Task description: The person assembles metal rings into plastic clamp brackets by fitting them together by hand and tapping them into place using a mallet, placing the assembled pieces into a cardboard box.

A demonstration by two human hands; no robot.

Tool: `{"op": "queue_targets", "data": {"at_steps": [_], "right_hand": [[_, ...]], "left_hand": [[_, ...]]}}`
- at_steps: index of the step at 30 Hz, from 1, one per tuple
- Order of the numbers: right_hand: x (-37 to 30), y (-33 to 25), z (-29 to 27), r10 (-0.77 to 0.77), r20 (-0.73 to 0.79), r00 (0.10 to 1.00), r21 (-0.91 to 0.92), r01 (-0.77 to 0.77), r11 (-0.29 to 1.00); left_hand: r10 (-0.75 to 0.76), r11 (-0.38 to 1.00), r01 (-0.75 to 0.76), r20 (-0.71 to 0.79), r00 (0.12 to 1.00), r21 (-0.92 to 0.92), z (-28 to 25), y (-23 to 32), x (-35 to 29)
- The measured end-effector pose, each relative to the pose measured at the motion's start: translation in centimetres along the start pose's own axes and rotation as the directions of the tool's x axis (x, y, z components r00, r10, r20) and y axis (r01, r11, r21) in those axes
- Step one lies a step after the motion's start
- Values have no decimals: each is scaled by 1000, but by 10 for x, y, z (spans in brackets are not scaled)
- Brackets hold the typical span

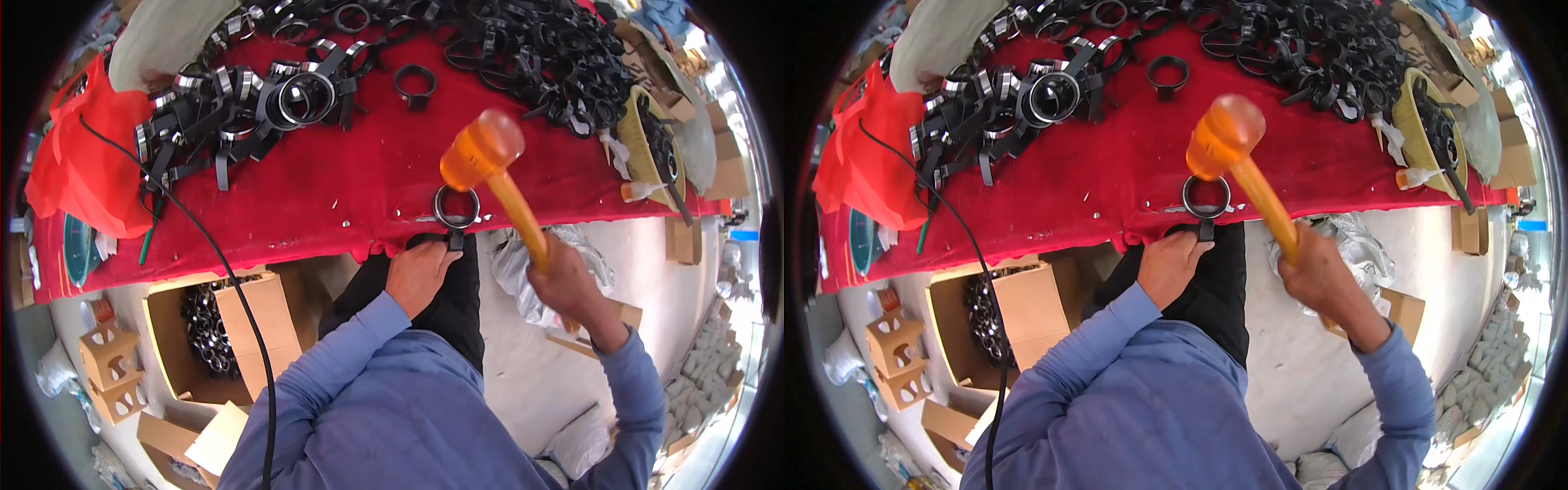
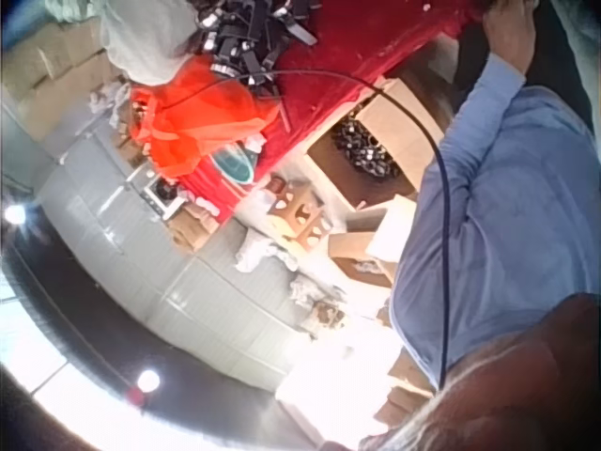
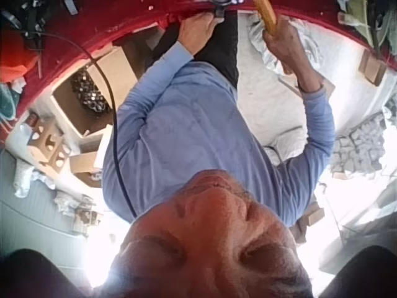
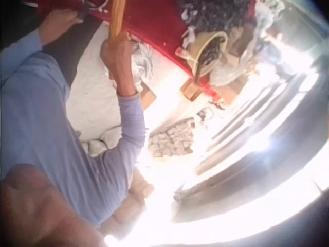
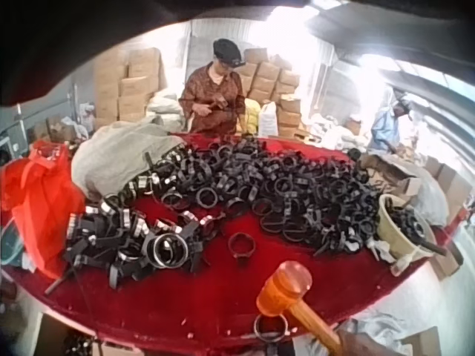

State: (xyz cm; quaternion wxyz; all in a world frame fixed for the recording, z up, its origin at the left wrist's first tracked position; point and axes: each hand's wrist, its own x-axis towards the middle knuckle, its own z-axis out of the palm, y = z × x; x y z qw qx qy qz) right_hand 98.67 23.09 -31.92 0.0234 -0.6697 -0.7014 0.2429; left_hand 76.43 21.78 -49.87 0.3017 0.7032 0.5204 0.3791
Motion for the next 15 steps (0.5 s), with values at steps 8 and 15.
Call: {"op": "queue_targets", "data": {"at_steps": [8,15], "right_hand": [[-2,-12,-17,148,-93,985,221,-124,967],[-4,8,4,148,77,986,229,-162,960]], "left_hand": [[-35,999,35,-9,999,-8,-3,2,0],[-30,998,28,35,999,65,-2,-3,-2]]}}
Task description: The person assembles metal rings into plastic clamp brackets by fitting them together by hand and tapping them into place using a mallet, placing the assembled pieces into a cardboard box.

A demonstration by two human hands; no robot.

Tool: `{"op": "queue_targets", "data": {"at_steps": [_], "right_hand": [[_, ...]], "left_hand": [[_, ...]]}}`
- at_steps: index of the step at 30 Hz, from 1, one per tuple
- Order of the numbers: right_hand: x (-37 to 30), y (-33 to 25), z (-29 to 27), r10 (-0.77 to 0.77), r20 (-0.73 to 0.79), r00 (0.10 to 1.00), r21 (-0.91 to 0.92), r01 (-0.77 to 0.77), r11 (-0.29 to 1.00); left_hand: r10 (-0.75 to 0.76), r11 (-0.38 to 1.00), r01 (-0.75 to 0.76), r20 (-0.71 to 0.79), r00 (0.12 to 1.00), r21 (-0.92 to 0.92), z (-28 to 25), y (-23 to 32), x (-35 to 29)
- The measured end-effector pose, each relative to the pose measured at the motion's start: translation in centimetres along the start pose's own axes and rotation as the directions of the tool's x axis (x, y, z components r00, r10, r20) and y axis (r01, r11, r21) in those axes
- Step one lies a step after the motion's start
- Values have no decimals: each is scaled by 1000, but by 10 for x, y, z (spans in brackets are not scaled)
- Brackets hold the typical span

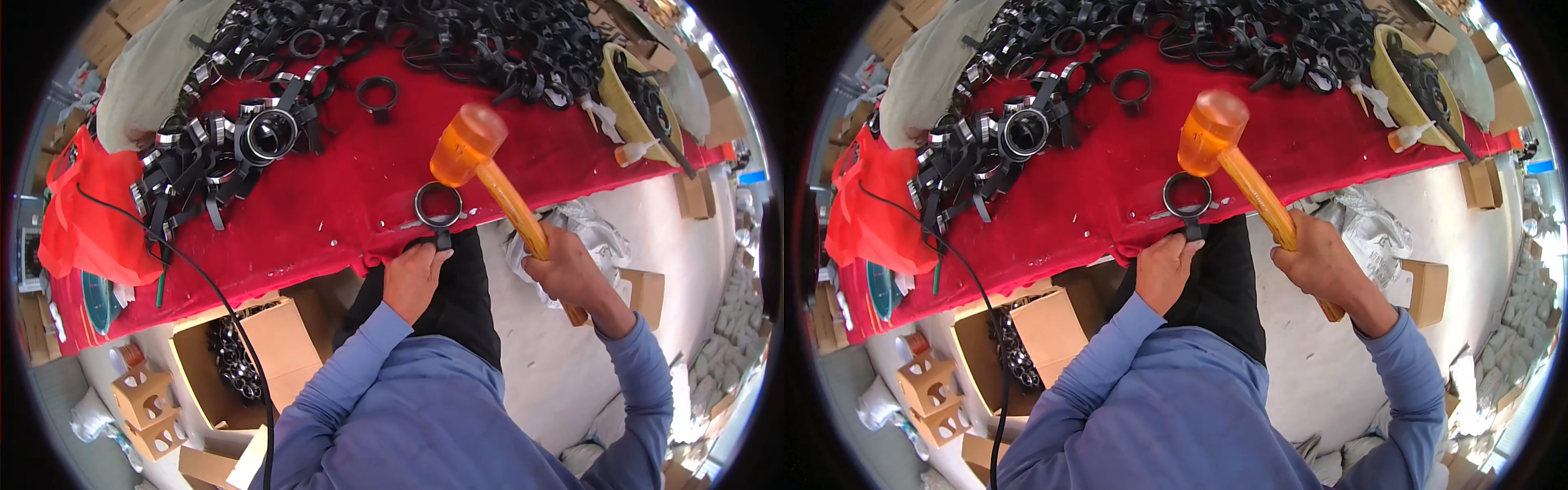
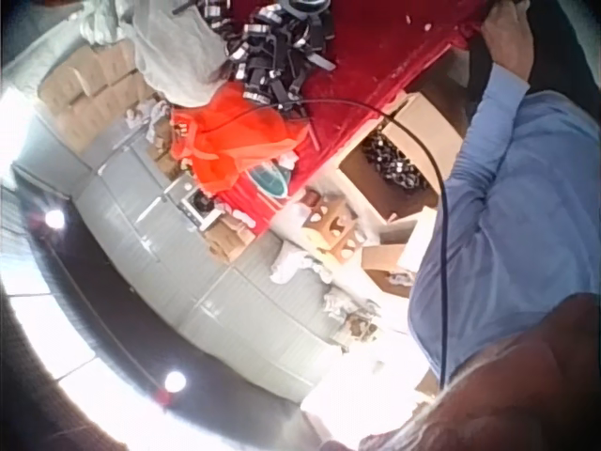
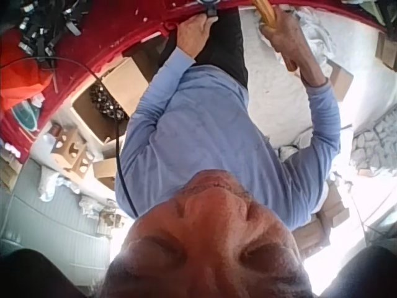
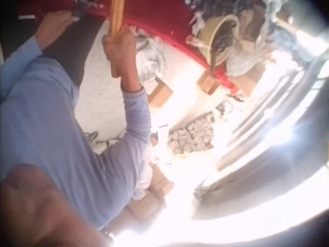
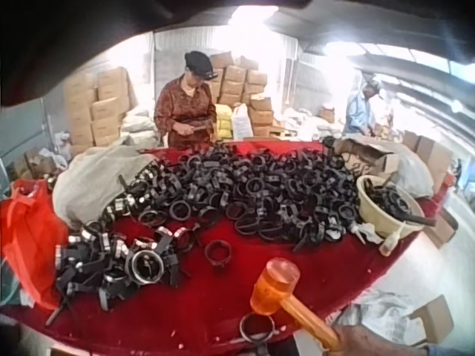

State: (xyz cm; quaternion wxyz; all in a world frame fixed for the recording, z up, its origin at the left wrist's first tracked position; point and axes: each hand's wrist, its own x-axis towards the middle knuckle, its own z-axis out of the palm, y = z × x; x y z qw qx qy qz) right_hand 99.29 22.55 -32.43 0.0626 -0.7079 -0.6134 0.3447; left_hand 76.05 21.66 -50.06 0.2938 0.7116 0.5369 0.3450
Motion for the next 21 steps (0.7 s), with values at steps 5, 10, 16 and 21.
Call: {"op": "queue_targets", "data": {"at_steps": [5,10,16,21], "right_hand": [[-30,15,18,57,-235,970,183,-14,983],[-34,34,40,74,-84,994,146,-61,987],[-52,25,47,197,-266,944,393,-80,916],[-54,41,72,76,-119,990,225,-48,973]], "left_hand": [[-3,997,1,-17,1000,-75,-2,6,4],[38,999,-37,18,999,-11,-1,0,3],[4,1000,-4,22,1000,-15,-6,5,4],[5,999,-3,48,999,-32,-4,1,4]]}}
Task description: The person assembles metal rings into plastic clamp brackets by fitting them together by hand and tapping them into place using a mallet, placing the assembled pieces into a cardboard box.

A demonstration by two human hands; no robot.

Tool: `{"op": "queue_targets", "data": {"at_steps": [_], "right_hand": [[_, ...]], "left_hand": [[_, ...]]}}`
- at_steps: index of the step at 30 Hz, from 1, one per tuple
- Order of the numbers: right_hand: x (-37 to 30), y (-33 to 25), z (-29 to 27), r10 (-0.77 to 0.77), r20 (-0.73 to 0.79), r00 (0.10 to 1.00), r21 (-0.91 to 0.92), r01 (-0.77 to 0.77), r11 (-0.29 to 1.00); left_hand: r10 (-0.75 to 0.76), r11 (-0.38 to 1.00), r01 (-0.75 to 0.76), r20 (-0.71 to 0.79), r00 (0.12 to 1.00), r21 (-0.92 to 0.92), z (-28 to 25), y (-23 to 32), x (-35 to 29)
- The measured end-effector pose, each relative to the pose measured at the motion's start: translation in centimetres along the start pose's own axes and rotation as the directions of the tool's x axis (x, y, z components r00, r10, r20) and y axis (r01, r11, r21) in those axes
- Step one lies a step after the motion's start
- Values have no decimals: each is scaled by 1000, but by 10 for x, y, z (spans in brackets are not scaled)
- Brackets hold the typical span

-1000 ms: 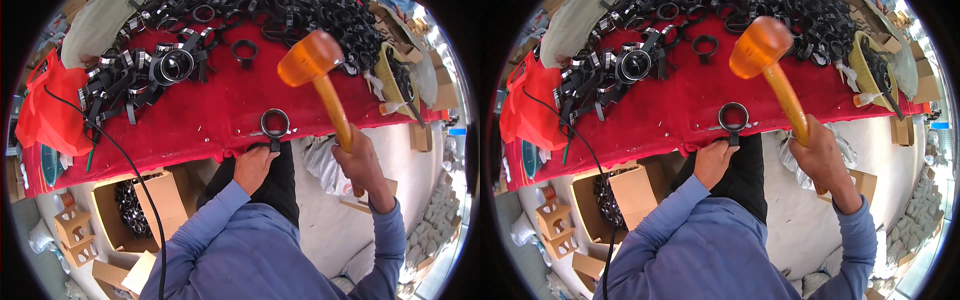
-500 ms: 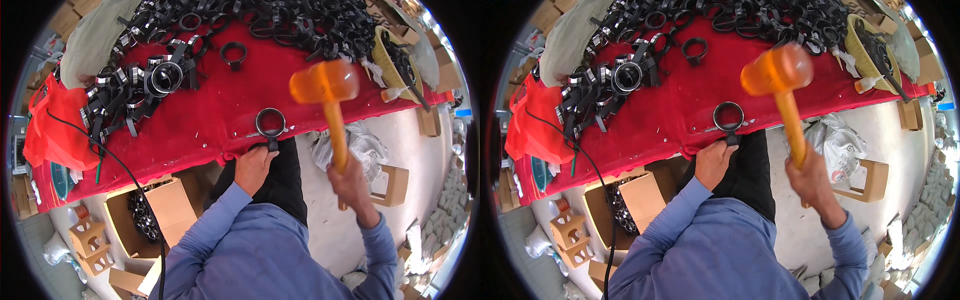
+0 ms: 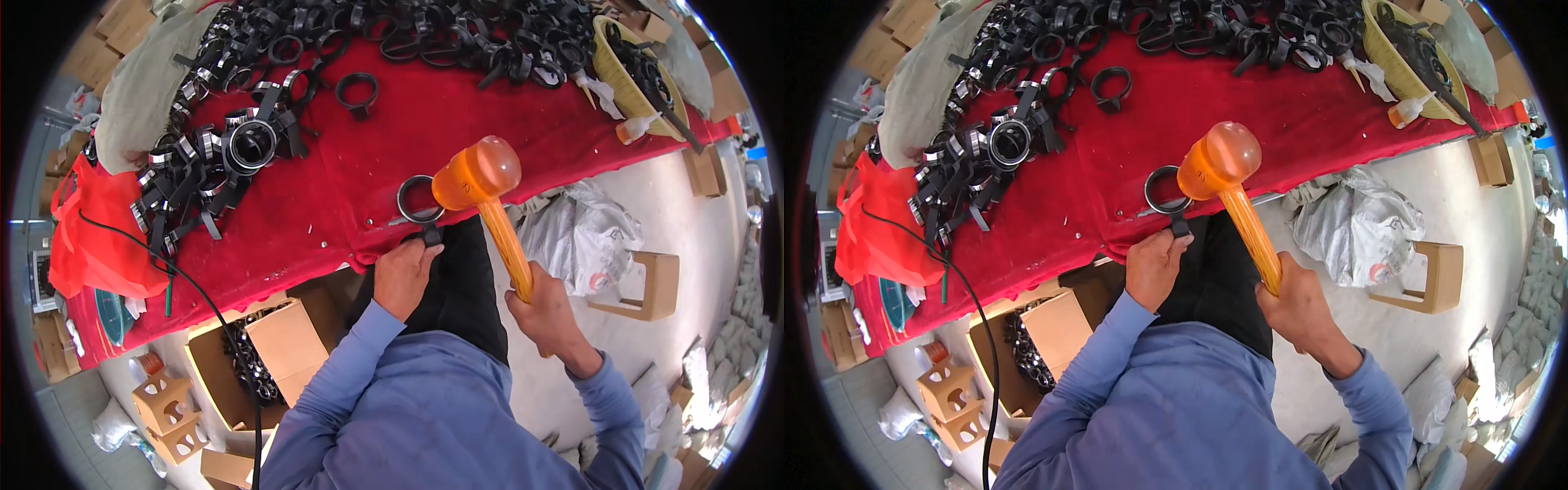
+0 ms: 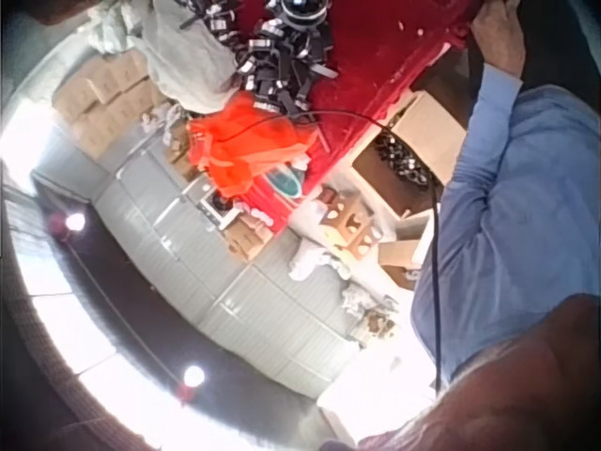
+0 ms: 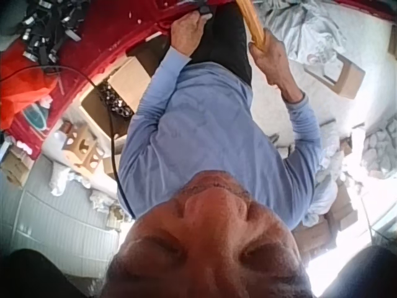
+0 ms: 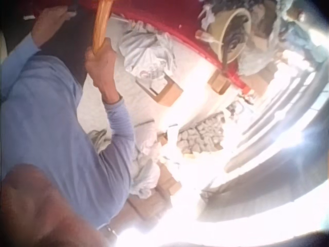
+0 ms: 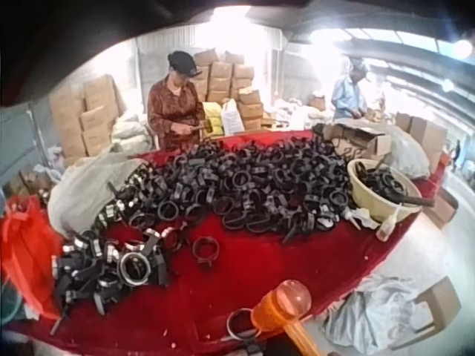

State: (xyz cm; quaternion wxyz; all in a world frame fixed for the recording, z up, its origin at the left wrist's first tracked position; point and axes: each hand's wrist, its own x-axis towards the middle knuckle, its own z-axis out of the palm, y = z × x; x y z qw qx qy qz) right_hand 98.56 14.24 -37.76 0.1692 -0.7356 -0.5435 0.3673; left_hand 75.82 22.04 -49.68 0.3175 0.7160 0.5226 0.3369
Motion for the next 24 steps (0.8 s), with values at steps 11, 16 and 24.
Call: {"op": "queue_targets", "data": {"at_steps": [11,16,24], "right_hand": [[-26,20,27,103,-144,984,421,-33,906],[-27,22,41,94,-174,980,473,-1,881],[-23,22,50,123,-101,987,608,-36,793]], "left_hand": [[-136,869,154,71,988,-471,-14,-2,-2],[-131,789,177,121,984,-588,-40,18,-8],[-58,780,119,118,991,-614,-56,39,-11]]}}
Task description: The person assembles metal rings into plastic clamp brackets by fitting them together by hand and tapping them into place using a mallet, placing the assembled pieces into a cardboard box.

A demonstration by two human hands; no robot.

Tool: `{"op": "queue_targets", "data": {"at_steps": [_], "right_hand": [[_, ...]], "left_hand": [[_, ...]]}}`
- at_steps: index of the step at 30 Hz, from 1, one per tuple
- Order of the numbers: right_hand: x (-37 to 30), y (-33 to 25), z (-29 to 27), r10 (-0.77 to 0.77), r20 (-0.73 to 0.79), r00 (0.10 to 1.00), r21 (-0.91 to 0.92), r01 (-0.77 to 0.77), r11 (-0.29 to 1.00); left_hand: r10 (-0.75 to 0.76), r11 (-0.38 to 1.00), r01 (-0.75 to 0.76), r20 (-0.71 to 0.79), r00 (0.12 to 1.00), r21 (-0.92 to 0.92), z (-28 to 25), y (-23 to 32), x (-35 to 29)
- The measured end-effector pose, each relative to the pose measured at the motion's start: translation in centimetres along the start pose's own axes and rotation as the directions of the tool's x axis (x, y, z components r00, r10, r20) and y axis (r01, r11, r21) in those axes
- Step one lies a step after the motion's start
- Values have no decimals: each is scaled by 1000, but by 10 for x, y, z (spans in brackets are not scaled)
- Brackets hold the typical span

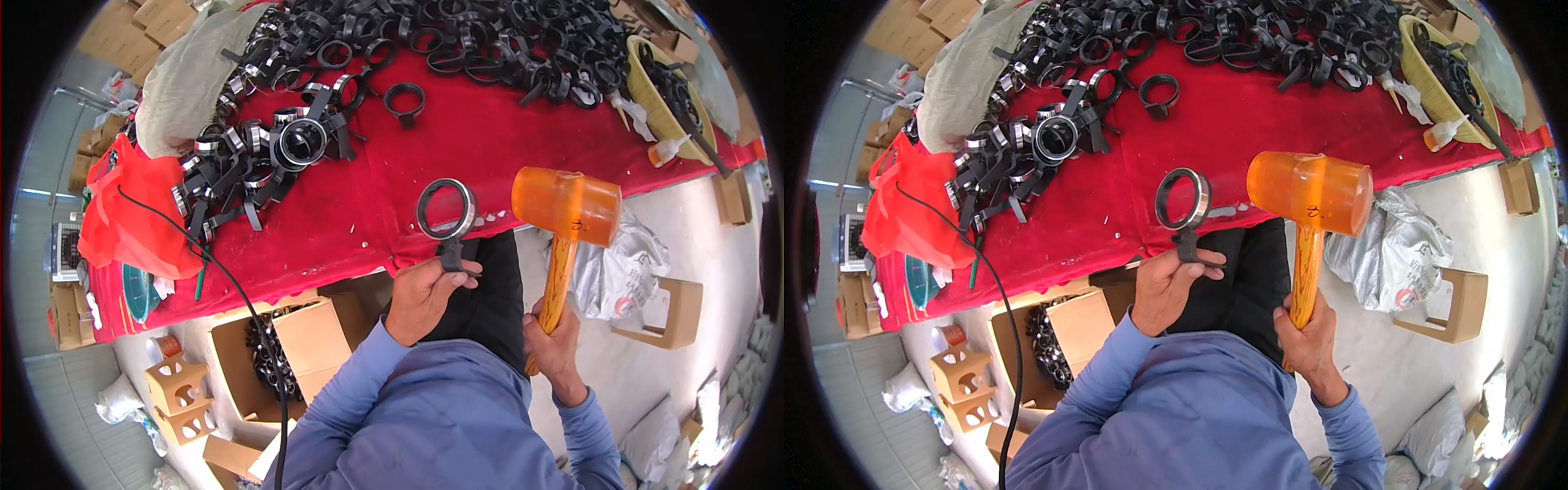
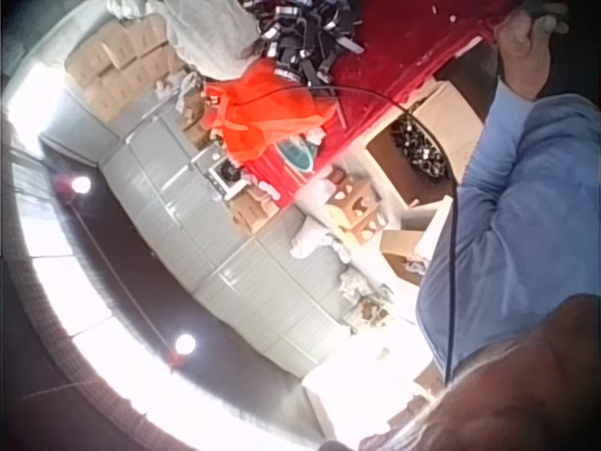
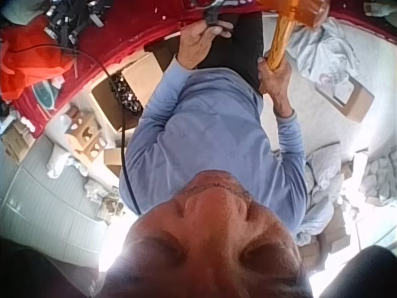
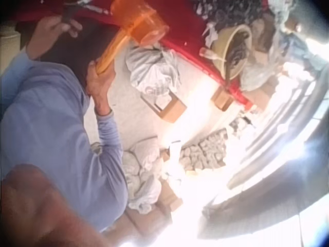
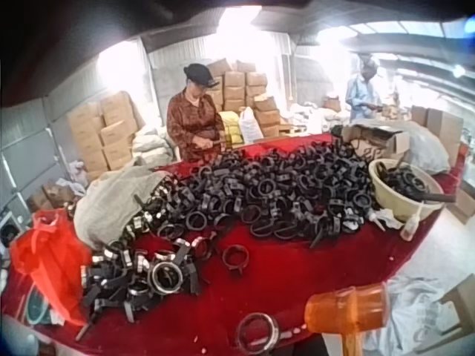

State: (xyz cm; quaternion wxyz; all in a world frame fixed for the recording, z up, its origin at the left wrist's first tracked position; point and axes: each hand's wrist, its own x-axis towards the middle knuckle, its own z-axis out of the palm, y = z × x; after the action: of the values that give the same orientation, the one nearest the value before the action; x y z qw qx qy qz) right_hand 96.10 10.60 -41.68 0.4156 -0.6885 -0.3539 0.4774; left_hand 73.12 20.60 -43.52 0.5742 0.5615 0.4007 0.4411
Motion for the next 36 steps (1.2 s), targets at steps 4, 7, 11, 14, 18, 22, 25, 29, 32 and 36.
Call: {"op": "queue_targets", "data": {"at_steps": [4,7,11,14,18,22,25,29,32,36], "right_hand": [[-1,11,-1,13,-32,999,-68,-15,998],[0,25,-2,5,-67,998,-158,-15,987],[8,12,-8,-51,-67,996,-215,35,976],[12,-7,-10,-64,-201,977,-147,34,988],[14,4,-6,-138,-217,966,-156,105,982],[25,-12,-14,-147,112,983,-453,182,873],[23,-25,-13,-48,27,998,-362,54,931],[16,-27,-10,-73,-63,995,-313,50,949],[20,-51,-16,-283,32,959,-519,258,815],[24,-103,-12,-421,207,883,-573,458,680]], "left_hand": [[41,967,-30,-37,998,254,10,-28,11],[77,912,-51,-47,996,406,22,-52,21],[99,795,-51,-46,994,604,31,-60,25],[109,798,-56,-53,993,600,32,-60,24],[99,784,-56,-37,994,618,33,-60,25],[95,795,-50,-41,995,605,28,-63,23],[102,806,-52,-51,993,590,21,-65,25],[109,817,-63,-47,993,573,20,-60,26],[85,791,-55,-20,996,610,18,-53,28],[81,767,-52,-17,997,640,14,-53,28]]}}
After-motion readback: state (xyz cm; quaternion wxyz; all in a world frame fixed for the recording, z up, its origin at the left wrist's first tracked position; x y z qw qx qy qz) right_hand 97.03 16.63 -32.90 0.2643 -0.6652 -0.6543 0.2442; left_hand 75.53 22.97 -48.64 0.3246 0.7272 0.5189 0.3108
